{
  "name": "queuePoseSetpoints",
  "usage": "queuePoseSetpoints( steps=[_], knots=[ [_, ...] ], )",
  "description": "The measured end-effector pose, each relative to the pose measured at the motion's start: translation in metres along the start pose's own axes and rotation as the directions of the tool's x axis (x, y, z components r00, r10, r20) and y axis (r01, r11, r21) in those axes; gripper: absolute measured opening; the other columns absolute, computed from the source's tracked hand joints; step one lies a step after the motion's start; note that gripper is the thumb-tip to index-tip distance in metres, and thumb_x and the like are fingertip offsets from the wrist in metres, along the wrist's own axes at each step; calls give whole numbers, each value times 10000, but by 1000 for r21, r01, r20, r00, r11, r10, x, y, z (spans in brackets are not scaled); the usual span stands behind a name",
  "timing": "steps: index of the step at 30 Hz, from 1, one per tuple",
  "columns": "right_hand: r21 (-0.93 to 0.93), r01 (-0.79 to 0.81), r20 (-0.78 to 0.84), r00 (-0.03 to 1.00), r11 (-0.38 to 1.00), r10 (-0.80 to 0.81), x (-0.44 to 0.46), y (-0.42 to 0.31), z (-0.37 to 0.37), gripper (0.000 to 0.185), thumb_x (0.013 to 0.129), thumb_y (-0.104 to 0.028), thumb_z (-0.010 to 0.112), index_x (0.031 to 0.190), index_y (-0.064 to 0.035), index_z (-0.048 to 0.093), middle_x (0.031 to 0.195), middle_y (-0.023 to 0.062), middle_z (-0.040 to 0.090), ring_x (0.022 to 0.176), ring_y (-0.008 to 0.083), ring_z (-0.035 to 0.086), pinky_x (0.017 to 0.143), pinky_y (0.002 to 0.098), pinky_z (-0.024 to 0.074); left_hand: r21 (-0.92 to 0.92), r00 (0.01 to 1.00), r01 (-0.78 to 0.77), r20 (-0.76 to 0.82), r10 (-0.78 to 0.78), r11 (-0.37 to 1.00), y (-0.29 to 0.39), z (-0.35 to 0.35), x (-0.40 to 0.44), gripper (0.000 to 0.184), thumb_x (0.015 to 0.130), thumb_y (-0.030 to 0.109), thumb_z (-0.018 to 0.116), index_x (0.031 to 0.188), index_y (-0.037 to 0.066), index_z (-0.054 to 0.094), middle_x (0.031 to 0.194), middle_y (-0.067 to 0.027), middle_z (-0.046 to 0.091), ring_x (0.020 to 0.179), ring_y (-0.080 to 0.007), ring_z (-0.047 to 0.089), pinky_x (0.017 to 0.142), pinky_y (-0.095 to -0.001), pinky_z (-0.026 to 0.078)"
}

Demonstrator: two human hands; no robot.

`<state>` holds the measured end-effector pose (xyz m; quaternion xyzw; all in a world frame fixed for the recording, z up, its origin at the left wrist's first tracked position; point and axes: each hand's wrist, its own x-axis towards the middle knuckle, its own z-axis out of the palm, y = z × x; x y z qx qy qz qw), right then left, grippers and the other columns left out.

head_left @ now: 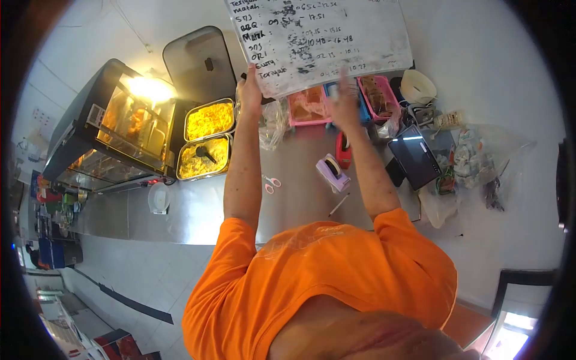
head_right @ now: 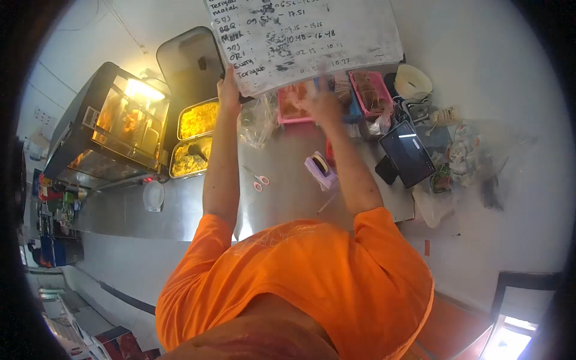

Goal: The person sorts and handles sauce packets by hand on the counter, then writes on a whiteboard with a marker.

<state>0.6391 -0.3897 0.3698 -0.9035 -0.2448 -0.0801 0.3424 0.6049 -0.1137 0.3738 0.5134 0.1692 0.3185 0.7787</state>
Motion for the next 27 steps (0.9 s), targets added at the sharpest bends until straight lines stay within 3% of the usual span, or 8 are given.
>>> queuePoseSetpoints(
  steps=[2,6,9,16,18,22,24,27],
  knots=[
    [9,-27,-242,970,1000,29,16,53,-19,812,929,-309,564,1606,-246,120,1239,295,604,992,469,642,888,541,511,29,999,10,-33,-9,1000,8,-5,0,459,1002,340,588,1164,-87,642,1058,-150,724,886,-233,722,763,-353,581],
    [-241,50,-177,980,969,-94,51,115,-29,835,927,-302,568,1609,-229,91,1409,291,503,1163,458,587,925,547,501,57,998,64,-24,-62,996,16,-4,-3,502,996,387,587,1166,-83,637,1069,-154,721,893,-241,722,775,-357,582],
    [-164,125,-282,944,978,-168,61,117,3,891,913,-251,589,1611,-254,36,1320,313,561,940,494,655,826,539,525,70,996,21,-84,-15,997,-6,-5,13,531,996,406,585,1178,-91,622,1085,-157,715,900,-248,722,783,-361,579],
    [-66,66,136,989,996,-56,19,-12,26,815,917,-321,567,1597,-299,119,1307,224,563,929,481,667,826,544,534,153,987,7,-162,18,988,29,30,-34,648,977,486,600,1070,-155,629,1023,-201,699,915,-236,665,794,-361,527],
    [80,49,149,987,996,-60,8,-32,40,888,918,-328,570,1606,-314,9,991,311,682,904,486,667,829,512,529,178,981,12,-192,23,984,23,25,-26,640,980,479,598,1058,-156,634,1009,-208,698,914,-239,665,785,-364,527],
    [131,60,181,980,989,-84,-14,-73,62,852,919,-329,574,1604,-330,68,1055,262,695,987,460,664,860,524,527,157,993,-34,-106,52,987,21,16,-24,625,992,461,586,1025,-160,647,977,-214,701,891,-243,669,767,-360,530],
    [93,27,390,919,995,-62,-28,-110,48,833,916,-325,576,1602,-320,103,1115,253,679,1033,448,652,882,534,517,291,976,-111,-148,160,950,36,28,-45,568,1008,431,565,1053,-125,666,953,-176,718,794,-216,681,724,-341,541],
    [24,73,444,893,997,-76,-36,-128,53,795,916,-324,578,1595,-307,164,1108,246,680,988,436,664,870,533,528,248,999,-9,-44,20,969,41,24,-48,522,1019,405,554,1094,-97,675,995,-162,722,836,-207,683,757,-339,532]
  ],
)
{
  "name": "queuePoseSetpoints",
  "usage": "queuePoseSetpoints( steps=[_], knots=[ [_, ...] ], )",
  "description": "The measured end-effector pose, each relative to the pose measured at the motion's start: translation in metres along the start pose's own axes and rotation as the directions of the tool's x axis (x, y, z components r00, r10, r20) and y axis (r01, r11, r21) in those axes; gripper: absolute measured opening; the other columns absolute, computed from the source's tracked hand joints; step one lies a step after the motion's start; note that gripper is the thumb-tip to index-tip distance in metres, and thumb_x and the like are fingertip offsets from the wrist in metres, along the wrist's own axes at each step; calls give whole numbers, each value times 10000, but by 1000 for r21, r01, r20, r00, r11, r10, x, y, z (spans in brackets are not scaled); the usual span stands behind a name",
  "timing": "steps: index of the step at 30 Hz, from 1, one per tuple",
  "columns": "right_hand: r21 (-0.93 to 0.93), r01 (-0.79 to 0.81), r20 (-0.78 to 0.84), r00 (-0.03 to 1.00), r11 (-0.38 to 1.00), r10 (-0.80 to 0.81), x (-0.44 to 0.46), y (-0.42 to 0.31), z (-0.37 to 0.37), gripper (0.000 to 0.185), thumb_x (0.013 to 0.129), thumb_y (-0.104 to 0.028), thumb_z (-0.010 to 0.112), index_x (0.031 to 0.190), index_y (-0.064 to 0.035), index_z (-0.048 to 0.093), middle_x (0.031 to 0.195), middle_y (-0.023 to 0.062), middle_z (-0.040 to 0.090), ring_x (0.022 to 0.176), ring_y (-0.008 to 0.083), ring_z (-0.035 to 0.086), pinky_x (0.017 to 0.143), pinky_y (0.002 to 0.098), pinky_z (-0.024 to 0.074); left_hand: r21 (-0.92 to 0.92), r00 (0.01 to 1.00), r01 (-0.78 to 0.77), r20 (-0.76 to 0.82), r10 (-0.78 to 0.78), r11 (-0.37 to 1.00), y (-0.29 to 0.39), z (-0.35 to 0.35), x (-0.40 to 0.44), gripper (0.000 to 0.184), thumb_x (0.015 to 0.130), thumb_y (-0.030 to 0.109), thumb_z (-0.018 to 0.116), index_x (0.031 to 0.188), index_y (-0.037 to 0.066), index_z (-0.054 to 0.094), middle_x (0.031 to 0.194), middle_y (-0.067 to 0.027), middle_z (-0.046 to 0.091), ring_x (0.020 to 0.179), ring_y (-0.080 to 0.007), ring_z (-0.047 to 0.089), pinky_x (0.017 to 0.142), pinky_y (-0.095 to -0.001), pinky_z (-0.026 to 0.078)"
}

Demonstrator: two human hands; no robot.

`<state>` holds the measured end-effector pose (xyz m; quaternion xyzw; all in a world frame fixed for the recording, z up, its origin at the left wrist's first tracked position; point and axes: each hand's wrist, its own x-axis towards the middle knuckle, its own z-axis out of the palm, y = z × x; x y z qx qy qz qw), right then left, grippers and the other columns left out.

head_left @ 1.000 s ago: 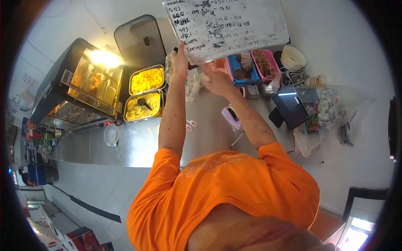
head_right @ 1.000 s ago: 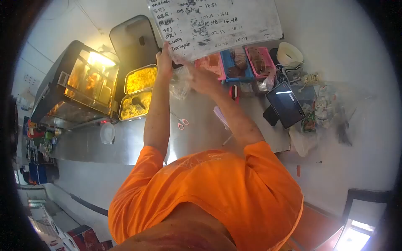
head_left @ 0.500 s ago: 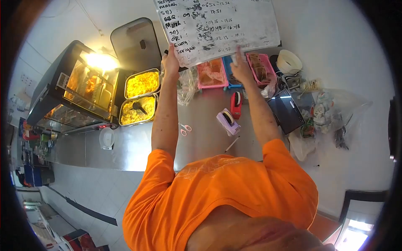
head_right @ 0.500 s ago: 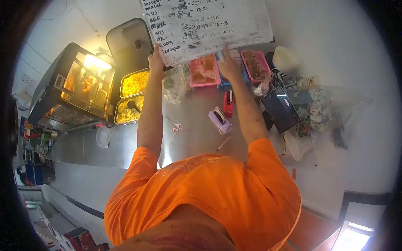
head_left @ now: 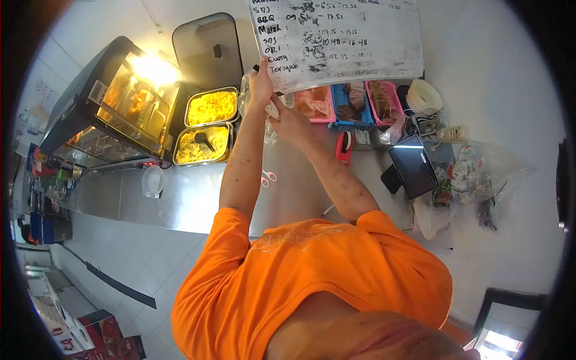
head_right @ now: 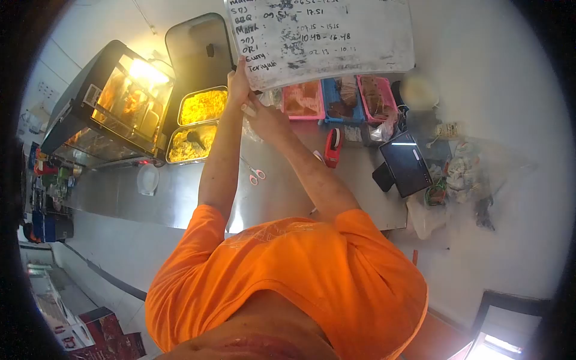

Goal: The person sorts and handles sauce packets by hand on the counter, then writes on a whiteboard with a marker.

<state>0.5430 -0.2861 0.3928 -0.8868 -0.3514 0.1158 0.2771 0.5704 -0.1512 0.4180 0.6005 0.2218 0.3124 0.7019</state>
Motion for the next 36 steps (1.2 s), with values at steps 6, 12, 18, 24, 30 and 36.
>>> queuePoseSetpoints(
  steps=[6,12,18,24,30,36],
  knots=[
    [916,154,-97,981,371,-168,-27,48,-16,827,929,-414,539,1614,-176,140,1513,211,408,1287,340,515,994,432,479,-115,991,124,58,-118,986,-45,-11,48,637,976,489,582,1195,-107,630,1158,-177,686,1043,-236,651,885,-368,502],
    [857,19,-221,916,-515,-335,-89,74,-79,830,925,-423,458,1612,-118,107,1665,162,133,1537,292,145,1220,420,225,-176,985,117,146,-91,978,-61,-12,62,621,986,470,581,1231,-99,615,1145,-177,690,1006,-250,667,866,-364,520],
    [837,118,-253,949,-534,-186,-101,91,-82,740,903,-396,462,1494,12,285,1634,172,211,1535,320,145,1250,458,166,-91,994,72,86,-64,993,-49,8,37,584,1004,442,572,1240,-90,608,1131,-166,696,1018,-234,659,879,-357,513],
    [815,126,-222,970,-566,-103,-74,164,-57,328,916,-409,490,827,-98,539,1130,113,614,1213,273,507,1015,437,410,-31,994,-47,94,50,998,-47,0,33,631,943,526,629,1142,-72,596,961,-125,688,739,-212,685,583,-322,534],
    [954,205,-169,970,-219,173,-58,110,-82,363,991,-393,450,959,-81,634,697,46,536,555,153,482,526,301,394,-48,992,-122,-31,120,991,-13,8,-11,577,992,435,585,1052,-134,661,981,-189,717,881,-225,675,781,-358,520],
    [811,494,-545,833,314,96,-8,42,-71,78,867,-64,716,861,-13,657,687,23,629,569,58,495,491,237,380,-111,990,-109,-103,97,988,15,30,-46,548,983,399,604,1016,-144,663,949,-192,712,857,-205,659,768,-362,512]
  ],
)
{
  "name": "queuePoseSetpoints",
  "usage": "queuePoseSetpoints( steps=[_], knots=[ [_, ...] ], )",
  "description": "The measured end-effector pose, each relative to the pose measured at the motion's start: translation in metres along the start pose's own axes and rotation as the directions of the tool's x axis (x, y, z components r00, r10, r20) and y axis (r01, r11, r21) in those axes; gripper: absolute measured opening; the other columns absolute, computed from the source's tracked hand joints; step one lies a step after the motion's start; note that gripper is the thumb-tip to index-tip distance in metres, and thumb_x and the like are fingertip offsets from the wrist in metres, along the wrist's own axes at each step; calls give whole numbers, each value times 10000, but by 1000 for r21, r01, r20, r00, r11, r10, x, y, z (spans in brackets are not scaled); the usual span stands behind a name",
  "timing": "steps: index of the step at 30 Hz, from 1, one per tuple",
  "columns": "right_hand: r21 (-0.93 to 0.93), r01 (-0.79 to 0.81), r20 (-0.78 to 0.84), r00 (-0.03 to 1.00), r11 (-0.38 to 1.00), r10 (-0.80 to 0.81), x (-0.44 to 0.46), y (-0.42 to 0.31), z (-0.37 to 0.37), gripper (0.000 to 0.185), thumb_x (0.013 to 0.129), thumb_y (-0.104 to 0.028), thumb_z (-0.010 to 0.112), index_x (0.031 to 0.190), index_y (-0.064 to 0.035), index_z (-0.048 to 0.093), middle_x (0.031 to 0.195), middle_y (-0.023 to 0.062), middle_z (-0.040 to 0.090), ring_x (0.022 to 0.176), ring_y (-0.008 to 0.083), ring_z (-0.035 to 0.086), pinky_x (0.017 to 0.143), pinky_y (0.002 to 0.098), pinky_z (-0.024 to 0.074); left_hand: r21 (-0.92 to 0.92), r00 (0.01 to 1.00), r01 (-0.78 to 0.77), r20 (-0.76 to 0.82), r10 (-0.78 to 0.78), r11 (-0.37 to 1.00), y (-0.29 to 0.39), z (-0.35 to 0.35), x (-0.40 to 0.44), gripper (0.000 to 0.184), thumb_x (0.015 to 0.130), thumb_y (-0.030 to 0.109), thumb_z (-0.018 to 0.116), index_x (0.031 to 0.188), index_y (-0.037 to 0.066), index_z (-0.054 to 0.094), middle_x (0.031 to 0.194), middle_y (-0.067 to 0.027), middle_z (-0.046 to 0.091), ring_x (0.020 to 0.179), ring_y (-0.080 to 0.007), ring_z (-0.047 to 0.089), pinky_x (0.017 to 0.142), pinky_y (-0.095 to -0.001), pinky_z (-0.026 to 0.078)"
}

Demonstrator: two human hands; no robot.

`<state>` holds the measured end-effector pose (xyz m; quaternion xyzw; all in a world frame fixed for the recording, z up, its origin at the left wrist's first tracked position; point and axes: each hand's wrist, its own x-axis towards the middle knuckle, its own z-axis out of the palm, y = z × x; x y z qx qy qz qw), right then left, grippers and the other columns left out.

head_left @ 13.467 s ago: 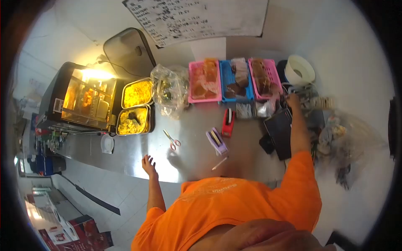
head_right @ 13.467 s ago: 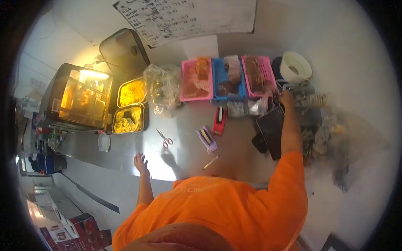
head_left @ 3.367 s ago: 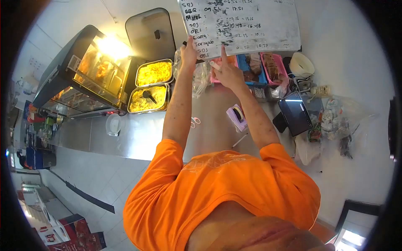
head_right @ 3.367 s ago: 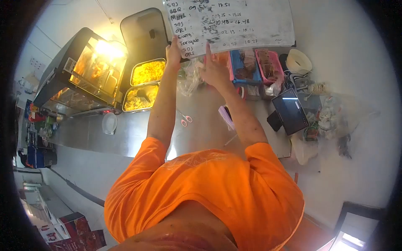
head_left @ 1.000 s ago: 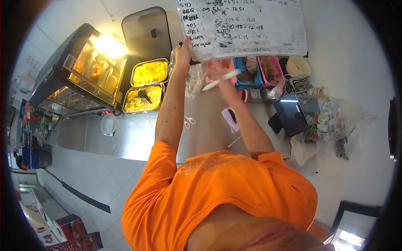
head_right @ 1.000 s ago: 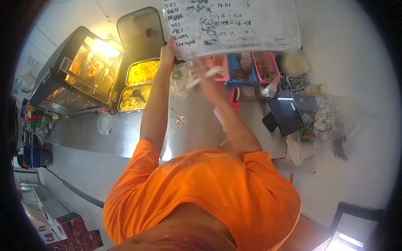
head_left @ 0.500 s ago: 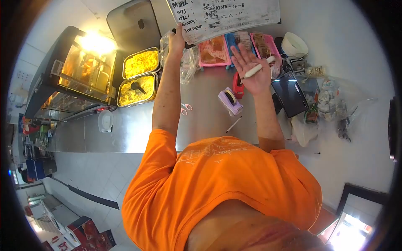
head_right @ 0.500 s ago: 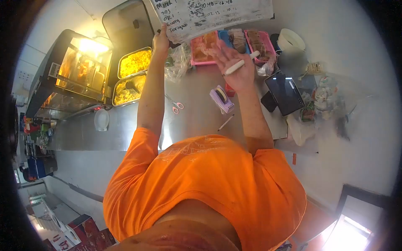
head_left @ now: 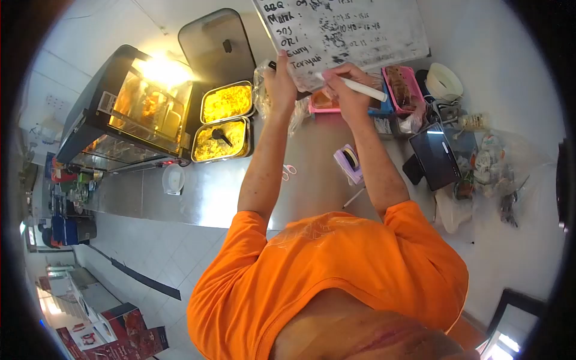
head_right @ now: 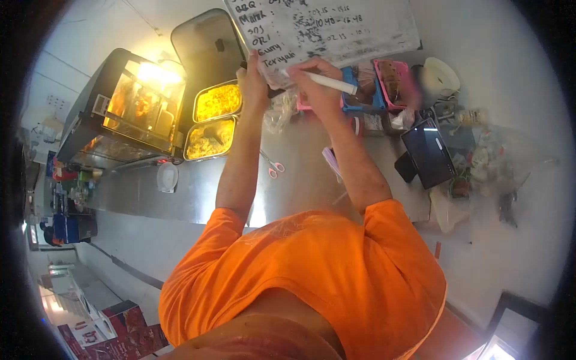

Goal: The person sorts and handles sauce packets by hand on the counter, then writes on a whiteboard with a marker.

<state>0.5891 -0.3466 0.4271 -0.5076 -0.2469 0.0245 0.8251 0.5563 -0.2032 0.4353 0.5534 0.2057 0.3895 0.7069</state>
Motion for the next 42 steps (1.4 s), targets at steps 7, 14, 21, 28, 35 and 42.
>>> queuePoseSetpoints(
  steps=[7,14,21,28,35,42],
  knots=[
    [-298,393,-3,911,870,-412,19,24,6,317,868,-39,657,613,-23,468,540,8,490,507,69,443,461,253,321,-116,996,93,-1,-94,989,2,7,-6,631,939,451,669,1116,-99,417,1114,-237,597,953,-256,655,746,-355,573],
    [-461,379,24,909,802,-416,16,21,14,330,855,-34,640,601,-14,431,527,27,443,521,66,409,482,282,324,-161,998,51,-26,-55,986,2,12,-8,530,968,409,637,967,-120,605,942,-176,668,846,-187,650,690,-325,531],
    [-291,355,-55,921,888,-386,22,32,5,316,852,-6,637,612,-22,431,528,2,405,528,63,360,492,282,312,-151,995,84,-44,-92,985,5,13,-9,500,982,393,622,1046,-103,599,993,-163,678,837,-180,642,749,-313,522],
    [-393,392,-1,905,832,-426,23,35,0,307,853,5,615,618,-20,419,547,-15,409,540,58,346,500,275,304,-188,995,80,-47,-90,979,3,15,-11,475,979,376,633,1010,-96,588,966,-156,676,840,-171,639,738,-307,520],
    [-385,379,-104,888,842,-447,24,41,1,304,854,6,609,622,-22,415,558,-22,400,566,60,348,513,271,305,-99,988,127,-77,-135,987,3,16,-11,643,935,467,659,1164,-100,462,1093,-202,631,932,-243,672,745,-350,564],
    [-379,387,-144,872,840,-467,24,41,0,321,868,-1,603,613,-35,412,562,-28,424,549,48,386,497,257,337,-162,989,93,-97,-109,983,13,22,-20,467,974,376,650,979,-87,590,965,-156,678,840,-168,645,736,-304,522]
  ],
)
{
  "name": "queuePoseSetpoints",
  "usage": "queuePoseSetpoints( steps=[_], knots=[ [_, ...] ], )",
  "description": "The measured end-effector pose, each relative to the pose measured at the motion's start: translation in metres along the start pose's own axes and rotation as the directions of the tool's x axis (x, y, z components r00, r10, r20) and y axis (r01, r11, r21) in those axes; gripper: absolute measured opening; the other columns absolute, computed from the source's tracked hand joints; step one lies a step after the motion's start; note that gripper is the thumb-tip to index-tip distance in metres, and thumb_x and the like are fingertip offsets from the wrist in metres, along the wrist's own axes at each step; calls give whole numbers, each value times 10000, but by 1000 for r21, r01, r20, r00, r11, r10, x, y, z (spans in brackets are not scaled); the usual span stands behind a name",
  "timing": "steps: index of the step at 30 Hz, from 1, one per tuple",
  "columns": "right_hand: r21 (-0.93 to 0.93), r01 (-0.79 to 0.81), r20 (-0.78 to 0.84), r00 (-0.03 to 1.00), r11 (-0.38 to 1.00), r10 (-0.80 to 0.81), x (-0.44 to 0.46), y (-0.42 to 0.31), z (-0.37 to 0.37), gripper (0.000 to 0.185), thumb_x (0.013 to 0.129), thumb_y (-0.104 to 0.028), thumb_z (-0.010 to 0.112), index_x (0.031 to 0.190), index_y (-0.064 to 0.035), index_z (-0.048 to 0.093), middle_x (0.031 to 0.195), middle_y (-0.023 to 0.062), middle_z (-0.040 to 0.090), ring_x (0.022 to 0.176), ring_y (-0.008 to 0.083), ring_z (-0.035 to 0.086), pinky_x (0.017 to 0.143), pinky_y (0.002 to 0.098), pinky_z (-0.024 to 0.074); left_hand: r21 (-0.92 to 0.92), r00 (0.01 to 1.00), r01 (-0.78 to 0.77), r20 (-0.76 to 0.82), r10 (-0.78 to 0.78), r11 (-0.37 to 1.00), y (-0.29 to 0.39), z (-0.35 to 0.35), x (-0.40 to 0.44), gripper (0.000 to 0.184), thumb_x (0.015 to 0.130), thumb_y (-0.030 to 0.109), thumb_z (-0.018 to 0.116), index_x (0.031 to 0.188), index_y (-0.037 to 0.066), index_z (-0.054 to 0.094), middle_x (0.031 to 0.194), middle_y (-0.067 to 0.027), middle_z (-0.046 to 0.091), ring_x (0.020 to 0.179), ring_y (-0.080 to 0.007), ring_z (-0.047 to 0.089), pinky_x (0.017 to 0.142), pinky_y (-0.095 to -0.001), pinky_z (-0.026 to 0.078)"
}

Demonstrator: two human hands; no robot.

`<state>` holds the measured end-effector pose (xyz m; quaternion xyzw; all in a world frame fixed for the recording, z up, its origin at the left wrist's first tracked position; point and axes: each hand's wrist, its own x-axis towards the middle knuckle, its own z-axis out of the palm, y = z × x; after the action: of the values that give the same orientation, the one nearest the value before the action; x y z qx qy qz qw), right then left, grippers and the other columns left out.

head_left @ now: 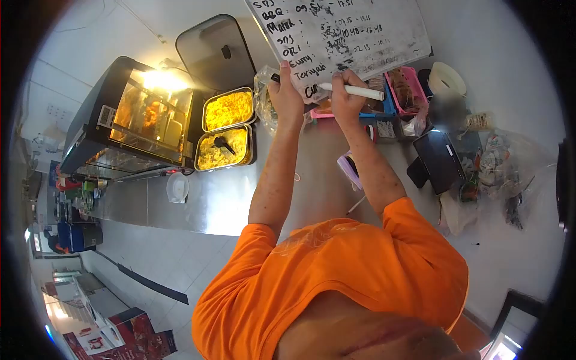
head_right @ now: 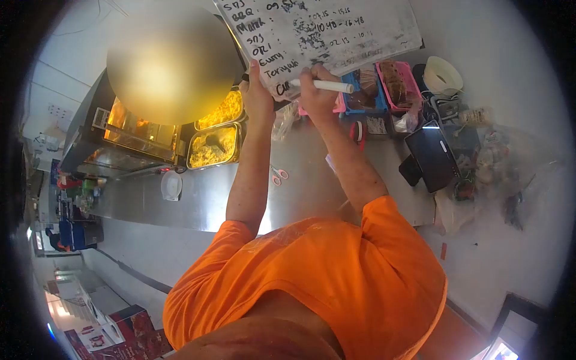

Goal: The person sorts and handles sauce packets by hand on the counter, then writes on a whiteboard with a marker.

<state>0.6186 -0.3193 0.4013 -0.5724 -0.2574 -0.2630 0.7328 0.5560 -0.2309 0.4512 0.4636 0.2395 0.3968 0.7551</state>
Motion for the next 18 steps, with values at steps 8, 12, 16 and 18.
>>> queuePoseSetpoints(
  steps=[8,12,16,18],
  knots=[
    [68,-33,-43,998,997,36,-7,25,-4,307,883,-10,589,628,-63,428,547,-33,423,472,47,437,412,248,361,-22,999,21,34,-20,1000,2,-1,-1,481,975,380,647,990,-98,594,974,-159,679,830,-175,652,722,-301,527],
    [85,-97,-72,992,992,104,-3,21,1,307,884,-5,576,631,-66,412,548,-35,421,472,46,432,407,248,362,-1,999,5,37,-5,1000,-6,-4,4,539,965,410,644,1075,-110,556,1011,-172,669,853,-193,663,716,-315,539],
    [48,-72,-106,991,996,77,-2,21,-1,311,886,-2,570,638,-70,395,545,-26,428,451,51,434,400,245,359,28,996,10,89,-12,1000,-6,-6,6,642,945,480,636,1172,-106,505,1068,-186,653,890,-228,678,712,-325,556],
    [61,-73,-100,992,995,79,-3,28,-1,318,892,-4,569,638,-70,388,539,-18,433,433,58,437,396,247,359,64,997,23,72,-27,998,-6,-6,3,657,948,495,624,1179,-110,514,1075,-185,654,895,-225,679,717,-319,552]
  ],
)
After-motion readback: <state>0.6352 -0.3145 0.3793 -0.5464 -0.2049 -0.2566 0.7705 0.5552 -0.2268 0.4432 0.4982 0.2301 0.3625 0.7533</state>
